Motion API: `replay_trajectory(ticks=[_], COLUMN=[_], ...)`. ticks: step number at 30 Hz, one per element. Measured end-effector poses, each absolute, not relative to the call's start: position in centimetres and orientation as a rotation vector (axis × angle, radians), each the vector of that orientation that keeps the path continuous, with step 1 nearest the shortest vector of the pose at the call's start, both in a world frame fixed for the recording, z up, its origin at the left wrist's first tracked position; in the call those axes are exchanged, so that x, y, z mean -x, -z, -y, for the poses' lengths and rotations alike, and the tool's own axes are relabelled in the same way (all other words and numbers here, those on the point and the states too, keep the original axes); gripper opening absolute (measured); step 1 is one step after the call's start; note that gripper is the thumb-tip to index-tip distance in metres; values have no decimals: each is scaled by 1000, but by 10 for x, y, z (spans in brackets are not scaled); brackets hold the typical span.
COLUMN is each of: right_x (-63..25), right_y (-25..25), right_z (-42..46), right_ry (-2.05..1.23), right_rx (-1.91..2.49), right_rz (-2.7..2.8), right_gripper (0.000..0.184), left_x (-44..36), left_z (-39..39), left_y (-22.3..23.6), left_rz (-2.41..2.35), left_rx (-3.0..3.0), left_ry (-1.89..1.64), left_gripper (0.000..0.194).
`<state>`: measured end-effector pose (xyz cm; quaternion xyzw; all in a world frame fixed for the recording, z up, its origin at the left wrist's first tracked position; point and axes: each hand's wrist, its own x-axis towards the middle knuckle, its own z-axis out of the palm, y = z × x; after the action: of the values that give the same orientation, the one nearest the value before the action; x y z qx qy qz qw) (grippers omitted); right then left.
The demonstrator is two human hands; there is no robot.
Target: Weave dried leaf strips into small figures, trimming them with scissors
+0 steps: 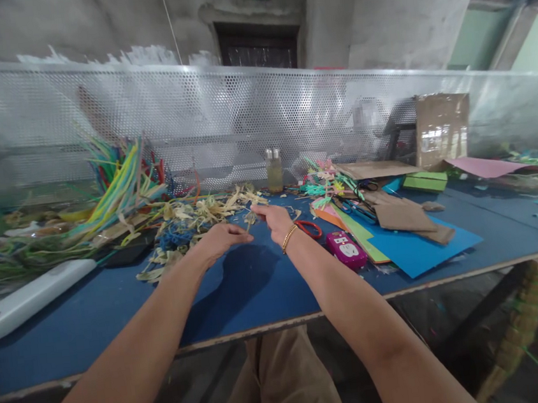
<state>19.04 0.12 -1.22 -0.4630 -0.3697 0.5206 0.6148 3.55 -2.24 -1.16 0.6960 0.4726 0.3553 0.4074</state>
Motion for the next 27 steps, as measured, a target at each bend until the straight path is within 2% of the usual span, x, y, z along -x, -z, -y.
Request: replay_trajectory(ticks=[4,7,10,14,27], right_x=[-197,-196,-192,-185,-182], right_y=[9,8,8,10,20], right_z=[-4,-1,5,12,10], right_ry=[-1223,-1221,-1192,-1204,-1095], right_rx=[1096,1100,1093,1108,1133], right_rz=[800,839,944,1121,1362], right_gripper=[26,28,29,30,31], left_x=[-31,-28,-28,-31,-33], left_z=[18,11,8,10,6], left_y=[17,20,19,16,20], left_rz=[-1260,-1382,-1301,-1170,-1040], left_rx=[-1809,-1794,-1702,-1568,-1065], left_ry=[-769,-986,-1262,-1320,-1196], left_gripper=[16,21,34,43,31])
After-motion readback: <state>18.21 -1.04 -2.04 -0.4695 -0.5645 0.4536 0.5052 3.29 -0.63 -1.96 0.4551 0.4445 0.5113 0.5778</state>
